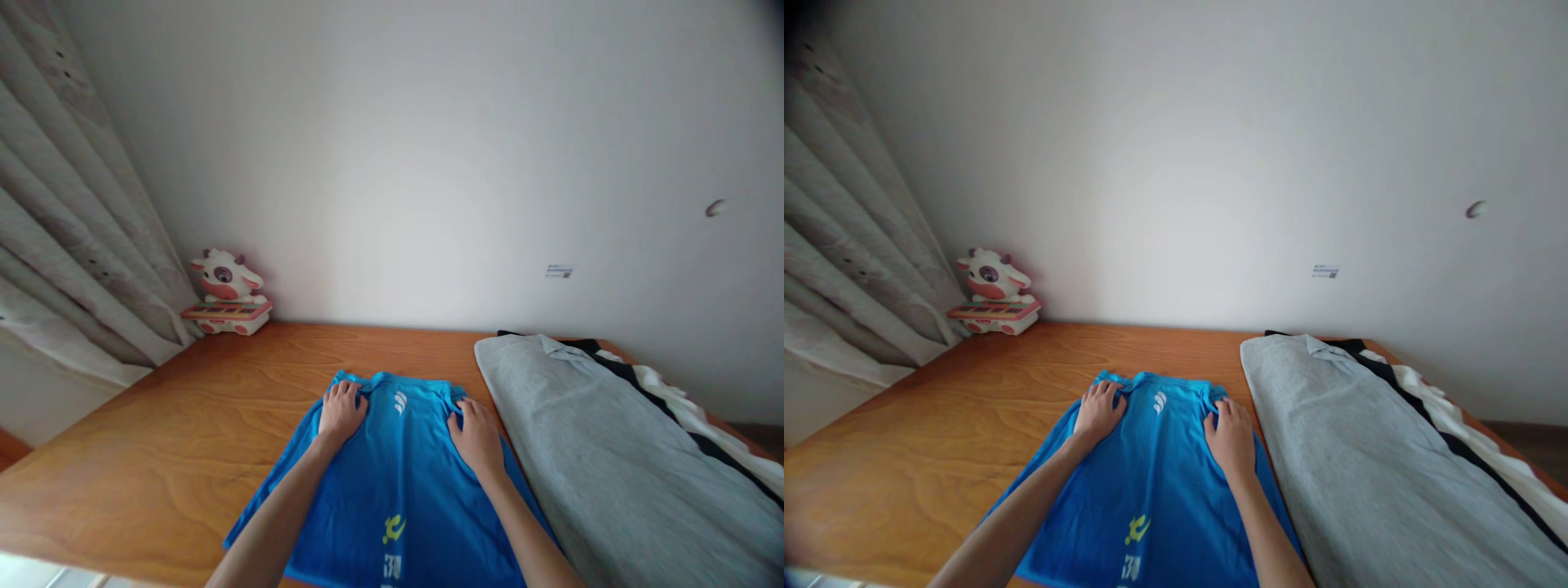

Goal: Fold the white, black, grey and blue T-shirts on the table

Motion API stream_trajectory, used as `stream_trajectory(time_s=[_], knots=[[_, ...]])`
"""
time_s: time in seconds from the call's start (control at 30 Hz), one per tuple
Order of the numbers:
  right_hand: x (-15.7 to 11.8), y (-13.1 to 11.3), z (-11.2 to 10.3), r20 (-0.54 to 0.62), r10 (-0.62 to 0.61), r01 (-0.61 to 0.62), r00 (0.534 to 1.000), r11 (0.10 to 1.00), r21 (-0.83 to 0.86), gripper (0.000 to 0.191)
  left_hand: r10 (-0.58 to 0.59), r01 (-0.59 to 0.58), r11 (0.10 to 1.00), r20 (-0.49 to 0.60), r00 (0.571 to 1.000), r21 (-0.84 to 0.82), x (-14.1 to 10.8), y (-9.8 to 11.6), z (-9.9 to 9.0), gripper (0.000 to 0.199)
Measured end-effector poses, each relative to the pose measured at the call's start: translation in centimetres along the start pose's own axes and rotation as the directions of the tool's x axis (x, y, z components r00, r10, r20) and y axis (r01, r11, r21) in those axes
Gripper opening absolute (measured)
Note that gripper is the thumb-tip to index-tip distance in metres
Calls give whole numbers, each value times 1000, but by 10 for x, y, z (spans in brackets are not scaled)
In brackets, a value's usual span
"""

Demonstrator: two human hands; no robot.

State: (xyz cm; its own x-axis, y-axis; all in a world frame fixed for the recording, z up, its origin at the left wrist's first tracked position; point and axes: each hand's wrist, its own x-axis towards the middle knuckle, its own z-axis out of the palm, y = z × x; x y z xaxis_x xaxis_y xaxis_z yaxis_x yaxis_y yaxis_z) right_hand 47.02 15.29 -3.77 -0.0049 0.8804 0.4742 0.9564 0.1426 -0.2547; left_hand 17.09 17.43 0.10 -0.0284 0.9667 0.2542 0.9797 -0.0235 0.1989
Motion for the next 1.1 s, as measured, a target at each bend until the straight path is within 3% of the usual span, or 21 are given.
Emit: stream_trajectory(time_s=[0.7, 0.97, 1.03, 1.1], knots=[[-11, -7, -15, 33, 10, -11, 999, 999, 32, 24, 16, -16, 1000, 22, 1000, -3, -8, 7, 0, 32], [-23, 0, -33, 65, -28, 24, 997, 998, 64, 25, 174, -168, 984, 138, 975, -54, -6, -7, -9, 33], [-27, 4, -39, 78, -66, 60, 995, 995, 77, 34, 193, -194, 981, 160, 968, -9, -10, -14, -17, 43], [-31, 7, -45, 107, -105, 97, 989, 992, 77, 46, 133, -147, 987, 176, 975, 66, -14, -21, -25, 63]])
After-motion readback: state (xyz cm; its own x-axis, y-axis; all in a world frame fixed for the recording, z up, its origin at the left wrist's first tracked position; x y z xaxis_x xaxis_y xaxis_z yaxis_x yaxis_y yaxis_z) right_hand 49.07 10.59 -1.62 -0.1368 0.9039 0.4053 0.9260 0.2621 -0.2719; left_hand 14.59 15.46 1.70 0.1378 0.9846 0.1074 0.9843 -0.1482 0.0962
